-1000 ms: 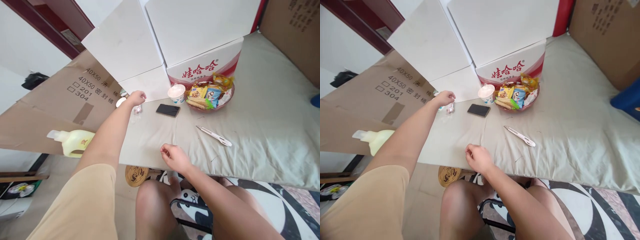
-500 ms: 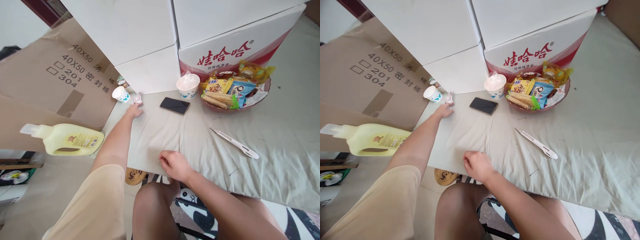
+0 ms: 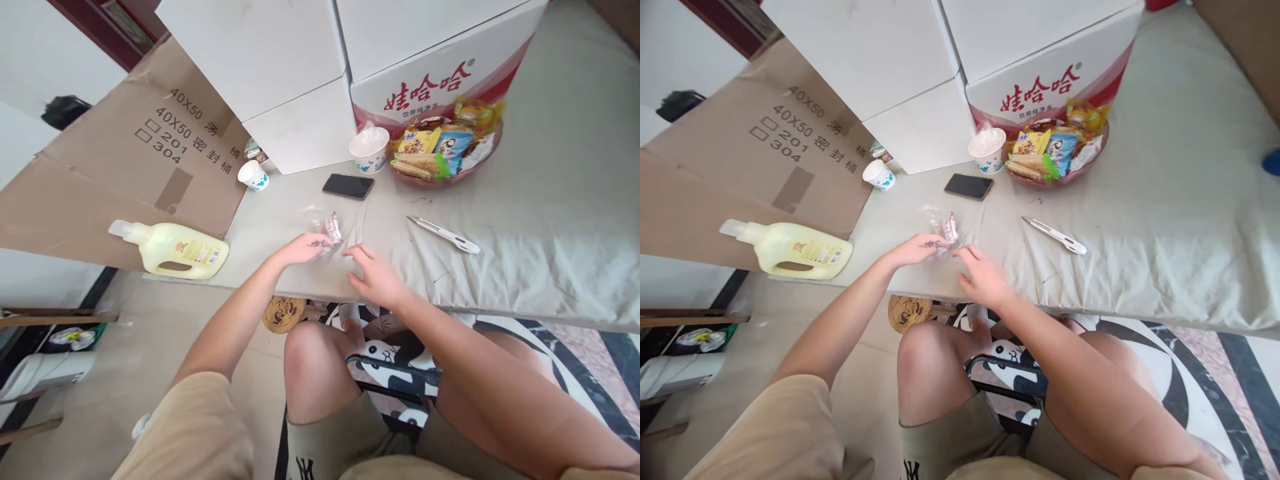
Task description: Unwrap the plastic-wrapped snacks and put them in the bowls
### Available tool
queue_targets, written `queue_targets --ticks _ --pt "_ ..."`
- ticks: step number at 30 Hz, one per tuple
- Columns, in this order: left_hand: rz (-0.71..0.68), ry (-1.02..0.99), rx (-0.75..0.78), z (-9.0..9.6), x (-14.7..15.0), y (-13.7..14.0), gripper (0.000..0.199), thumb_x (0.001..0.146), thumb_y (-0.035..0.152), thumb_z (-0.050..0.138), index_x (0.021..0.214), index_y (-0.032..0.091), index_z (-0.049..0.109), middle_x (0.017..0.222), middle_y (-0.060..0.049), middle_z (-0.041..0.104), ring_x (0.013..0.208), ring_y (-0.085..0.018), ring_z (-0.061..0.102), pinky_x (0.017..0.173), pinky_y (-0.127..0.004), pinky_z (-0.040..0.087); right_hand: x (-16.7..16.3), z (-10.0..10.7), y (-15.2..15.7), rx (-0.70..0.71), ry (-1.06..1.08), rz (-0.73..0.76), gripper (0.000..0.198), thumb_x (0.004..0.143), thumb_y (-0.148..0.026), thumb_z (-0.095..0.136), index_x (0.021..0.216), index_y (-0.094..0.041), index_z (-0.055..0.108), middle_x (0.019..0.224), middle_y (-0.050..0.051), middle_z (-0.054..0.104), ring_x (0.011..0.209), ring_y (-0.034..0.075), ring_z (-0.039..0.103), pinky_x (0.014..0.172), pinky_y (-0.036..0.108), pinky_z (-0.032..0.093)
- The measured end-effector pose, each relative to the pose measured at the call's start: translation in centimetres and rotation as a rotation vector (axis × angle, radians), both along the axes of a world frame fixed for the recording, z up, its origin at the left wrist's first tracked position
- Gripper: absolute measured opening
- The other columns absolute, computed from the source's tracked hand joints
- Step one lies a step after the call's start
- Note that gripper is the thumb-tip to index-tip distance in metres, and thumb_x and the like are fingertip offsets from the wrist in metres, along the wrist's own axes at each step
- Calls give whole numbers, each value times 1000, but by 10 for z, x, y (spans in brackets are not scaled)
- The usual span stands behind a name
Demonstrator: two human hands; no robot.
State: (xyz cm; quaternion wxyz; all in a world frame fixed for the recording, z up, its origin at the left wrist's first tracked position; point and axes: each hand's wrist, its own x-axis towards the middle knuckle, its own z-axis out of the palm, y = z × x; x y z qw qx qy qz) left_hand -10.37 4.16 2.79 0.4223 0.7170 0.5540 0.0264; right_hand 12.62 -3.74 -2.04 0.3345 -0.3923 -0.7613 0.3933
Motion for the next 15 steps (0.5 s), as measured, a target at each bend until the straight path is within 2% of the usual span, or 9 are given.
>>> queue_targets --ticks 3,6,9,11,13,15 --pt "-153 -170 -34 1 40 -26 31 79 25 59 106 17 73 103 -6 77 90 -20 70 86 -33 54 22 -6 4 104 -43 -50 54 80 -14 57 133 -17 54 134 15 59 126 31 54 103 46 43" --pt "-79 -300 29 0 66 -36 31 80 35 67 106 18 73 111 -9 76 105 -24 70 97 -37 52 40 -11 9 92 -100 -60 56 80 -19 63 135 -20 53 133 13 64 125 32 56 104 49 41" --pt "175 -416 48 -10 73 -38 41 85 45 61 116 19 67 105 -10 76 95 -23 73 90 -38 56 51 -13 14 6 -121 -92 51 82 -20 62 132 -20 54 112 9 73 108 28 65 98 44 44" --pt "424 -425 184 -21 71 -36 43 88 46 56 122 20 61 109 -11 74 95 -21 72 89 -37 56 54 -14 17 -26 -154 -118 38 84 -22 61 122 -19 61 100 7 75 99 26 67 93 39 46" --pt "711 -343 415 -34 66 -35 42 90 44 55 126 21 55 128 -13 67 112 -21 67 97 -35 53 54 -14 19 -21 -185 -127 28 84 -24 61 112 -20 65 96 7 74 96 25 66 89 36 46" --pt "933 -260 519 -48 62 -34 46 90 42 57 131 22 50 145 -15 55 131 -23 57 107 -35 47 52 -14 21 -3 -199 -124 22 85 -23 61 105 -20 68 92 6 73 93 24 65 85 33 46"
